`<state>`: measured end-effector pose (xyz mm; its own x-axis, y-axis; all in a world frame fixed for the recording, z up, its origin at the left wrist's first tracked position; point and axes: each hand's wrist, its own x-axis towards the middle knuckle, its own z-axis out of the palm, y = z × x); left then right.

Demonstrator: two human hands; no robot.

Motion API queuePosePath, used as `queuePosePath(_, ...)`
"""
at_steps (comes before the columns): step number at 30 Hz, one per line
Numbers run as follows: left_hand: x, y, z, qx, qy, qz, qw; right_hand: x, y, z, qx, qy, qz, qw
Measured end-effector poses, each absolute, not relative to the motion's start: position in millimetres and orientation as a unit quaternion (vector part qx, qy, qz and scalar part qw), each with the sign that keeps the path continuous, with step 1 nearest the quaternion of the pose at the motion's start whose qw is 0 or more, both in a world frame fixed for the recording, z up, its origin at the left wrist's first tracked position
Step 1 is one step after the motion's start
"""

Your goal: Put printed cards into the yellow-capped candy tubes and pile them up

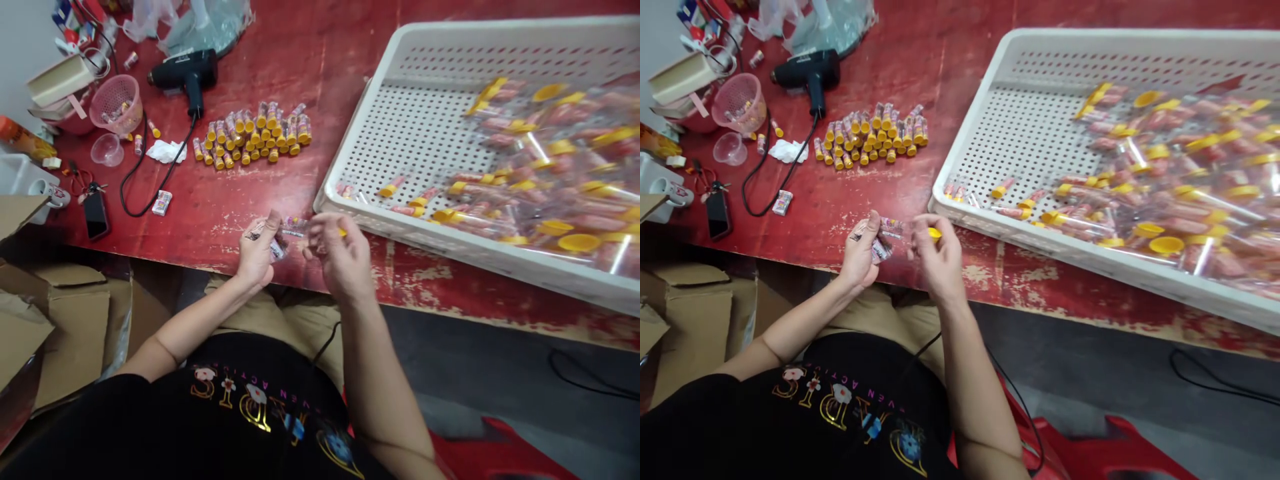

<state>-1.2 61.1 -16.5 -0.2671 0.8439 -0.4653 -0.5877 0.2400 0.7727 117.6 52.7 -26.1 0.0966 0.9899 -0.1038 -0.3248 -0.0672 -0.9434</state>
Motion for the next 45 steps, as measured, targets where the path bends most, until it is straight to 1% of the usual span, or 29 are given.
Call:
queuePosePath(3, -3, 61, -11, 0.119, 0.516, 0.575, 0.624, 131, 43, -10, -0.396, -0.313, 0.579, 0.641)
queuePosePath(7, -2, 55, -4, 0.125, 0.505, 0.542, 0.66, 134, 34, 6, -0.376, -0.324, 0.502, 0.708)
queuePosePath(10, -1, 51, 0, 0.121, 0.492, 0.509, 0.695, 128, 34, 2, -0.404, -0.317, 0.445, 0.733)
queuePosePath(15, -2, 50, 0, 0.11, 0.459, 0.471, 0.745, 130, 34, -11, -0.412, -0.284, 0.415, 0.76)
queuePosePath(20, -2, 49, -1, 0.09, 0.467, 0.452, 0.754, 134, 27, -18, -0.429, -0.325, 0.385, 0.75)
queuePosePath(23, 0, 48, 0, 0.094, 0.469, 0.443, 0.758, 134, 18, -22, -0.484, -0.395, 0.281, 0.728)
queuePosePath(25, 1, 47, 1, 0.098, 0.467, 0.449, 0.755, 135, 9, -23, -0.519, -0.455, 0.194, 0.697)
queuePosePath(26, 1, 46, 3, 0.1, 0.467, 0.454, 0.752, 136, 3, -24, -0.526, -0.484, 0.17, 0.678)
queuePosePath(28, 1, 45, 6, 0.108, 0.466, 0.471, 0.742, 137, -6, -24, -0.523, -0.533, 0.193, 0.637)
queuePosePath(31, 0, 44, 11, 0.14, 0.455, 0.496, 0.726, 139, -13, -22, -0.498, -0.563, 0.285, 0.594)
queuePosePath(34, 0, 40, 15, 0.168, 0.437, 0.507, 0.724, 137, -9, -19, -0.478, -0.593, 0.292, 0.578)
queuePosePath(36, 0, 37, 17, 0.18, 0.428, 0.503, 0.729, 134, -2, -18, -0.474, -0.598, 0.268, 0.588)
queuePosePath(40, -3, 31, 20, 0.206, 0.425, 0.485, 0.736, 123, 7, -15, -0.482, -0.543, 0.213, 0.654)
queuePosePath(45, -12, 34, 21, 0.208, 0.441, 0.478, 0.731, 110, 14, -16, -0.497, -0.532, 0.207, 0.653)
